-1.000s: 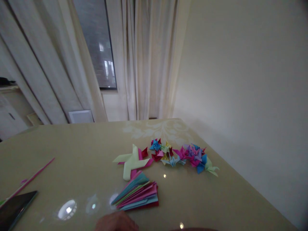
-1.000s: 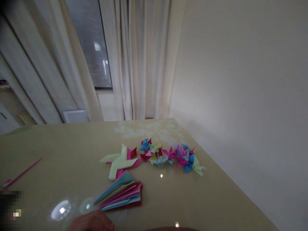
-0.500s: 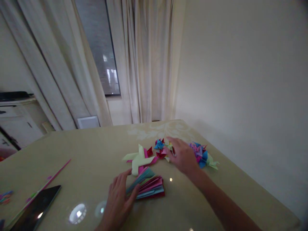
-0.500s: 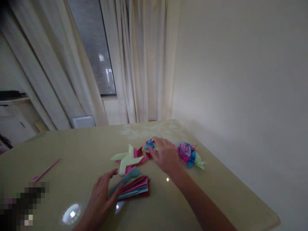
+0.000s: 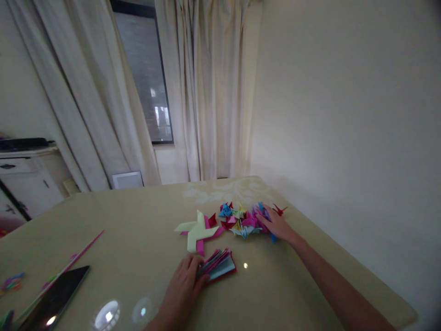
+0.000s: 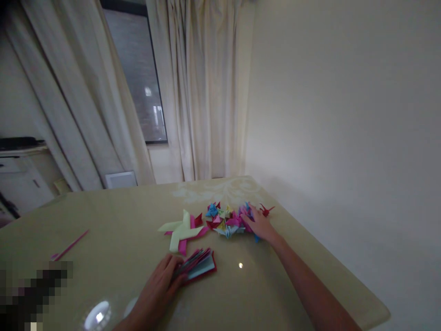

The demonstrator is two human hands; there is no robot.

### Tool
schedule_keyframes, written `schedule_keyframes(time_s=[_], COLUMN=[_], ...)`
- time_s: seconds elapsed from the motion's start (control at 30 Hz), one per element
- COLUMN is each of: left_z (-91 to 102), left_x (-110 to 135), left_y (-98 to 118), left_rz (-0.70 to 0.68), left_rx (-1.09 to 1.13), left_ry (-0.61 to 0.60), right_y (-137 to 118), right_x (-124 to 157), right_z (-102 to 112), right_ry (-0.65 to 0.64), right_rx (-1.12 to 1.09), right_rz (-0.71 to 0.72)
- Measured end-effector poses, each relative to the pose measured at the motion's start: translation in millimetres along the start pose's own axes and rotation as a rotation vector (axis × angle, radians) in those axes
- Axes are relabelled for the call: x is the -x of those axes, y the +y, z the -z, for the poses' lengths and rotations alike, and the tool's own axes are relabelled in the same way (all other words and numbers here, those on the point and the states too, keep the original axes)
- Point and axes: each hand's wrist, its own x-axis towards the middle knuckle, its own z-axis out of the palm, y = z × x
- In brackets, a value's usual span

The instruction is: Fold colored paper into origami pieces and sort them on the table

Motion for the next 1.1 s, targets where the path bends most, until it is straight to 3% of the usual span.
schedule_keyframes(time_s=[0.13, 0.33, 0.5, 0.63, 0.77, 0.9, 1.03, 1.1], left_z=[-10.6, -18.0, -7.1, 21.9, 37.5, 18.4, -1.2, -2.3], left_x=[1.9, -15.2, -26.7, -26.9, -24.0, -22.0, -24.4, -25.0], left_y=[-4.6, 4.1, 12.0, -4.4, -9.6, 6.4, 14.1, 14.3], left_rz=[-0.056, -0.291, -0.478, -0.356, -0.258, -0.211, -0.18, -0.205], left_rx=[-0.119, -0.341, -0.497, -0.459, -0.288, -0.219, -0.177, -0.152], left_ry=[-0.032, -0.035, 0.024, 0.171, 0.073, -0.11, -0.194, -0.163], right_y=[-39.8, -108.7, -144.3, -143.6, -130.6, -116.9, -112.6, -113.8], right_x=[-27.5, -51.9, -35.6, 19.5, 92.0, 130.0, 132.0, 129.7], right_z=[-19.5, -53.1, -46.2, -22.0, -18.9, -34.7, -41.5, -39.8], right_ry=[-0.176, -0.313, -0.295, -0.17, -0.227, -0.245, -0.258, -0.251], right_rx=[-0.078, -0.178, -0.265, -0.221, 0.035, 0.162, 0.132, 0.121], right_rz=[0.065, 0.263, 0.503, 0.548, 0.742, 0.659, 0.652, 0.659])
